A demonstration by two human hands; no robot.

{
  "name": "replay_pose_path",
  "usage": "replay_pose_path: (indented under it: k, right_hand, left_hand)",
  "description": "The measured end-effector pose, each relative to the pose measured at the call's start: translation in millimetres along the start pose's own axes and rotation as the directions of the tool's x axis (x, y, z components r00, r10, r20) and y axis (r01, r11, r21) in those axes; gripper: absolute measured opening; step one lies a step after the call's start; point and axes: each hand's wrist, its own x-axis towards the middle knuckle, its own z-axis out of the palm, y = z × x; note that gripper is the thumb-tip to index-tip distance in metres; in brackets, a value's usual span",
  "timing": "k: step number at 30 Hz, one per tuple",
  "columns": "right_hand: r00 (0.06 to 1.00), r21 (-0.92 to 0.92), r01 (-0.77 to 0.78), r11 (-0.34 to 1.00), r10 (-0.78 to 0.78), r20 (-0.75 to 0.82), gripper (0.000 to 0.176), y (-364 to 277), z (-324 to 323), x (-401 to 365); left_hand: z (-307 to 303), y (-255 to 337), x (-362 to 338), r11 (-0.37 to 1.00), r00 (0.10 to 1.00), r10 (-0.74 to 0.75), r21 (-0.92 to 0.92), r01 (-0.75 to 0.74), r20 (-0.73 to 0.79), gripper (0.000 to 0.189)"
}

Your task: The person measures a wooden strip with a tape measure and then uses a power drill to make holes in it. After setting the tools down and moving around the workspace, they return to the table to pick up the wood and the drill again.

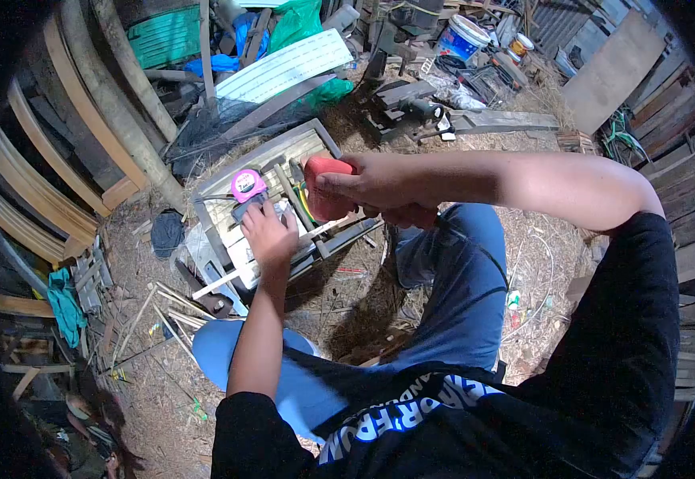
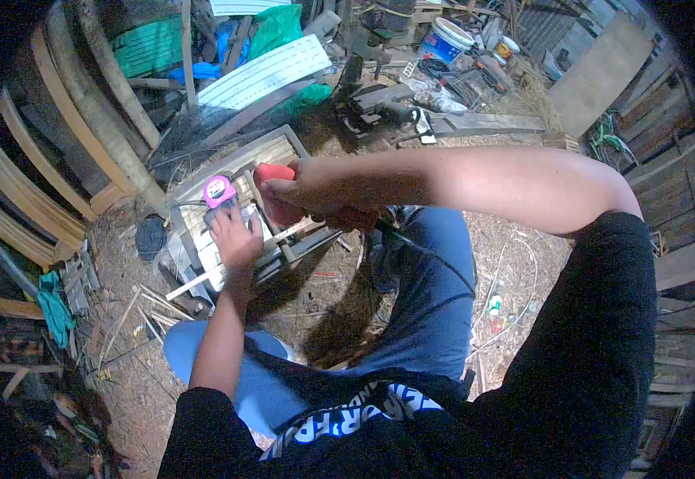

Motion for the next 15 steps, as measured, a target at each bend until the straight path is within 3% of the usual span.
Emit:
replay_pose_path:
  k: [9, 12, 15]
  right_hand:
    - [0.999, 0.042, 0.041, 0.998, -0.041, 0.014, 0.061, 3.5, -1.2, 4.2]
    - [1.0, 0.049, -0.013, 0.999, 0.012, 0.02, 0.061, -1.2, -2.4, -2.3]
    - [1.0, 0.036, -0.015, 0.999, 0.015, 0.01, 0.051, 4.6, -2.0, 1.5]
  left_hand:
    - [-0.1, 1.2, 0.0, 1.0, 0.999, 0.005, 0.0, -0.005, -0.035, 0.046]
    - [-1.8, 1.2, -0.5, 1.0, 0.999, 0.015, 0.002, -0.015, -0.033, 0.046]
    - [-2.1, 2.0, -1.0, 1.0, 0.999, 0.026, 0.001, -0.026, -0.048, 0.046]
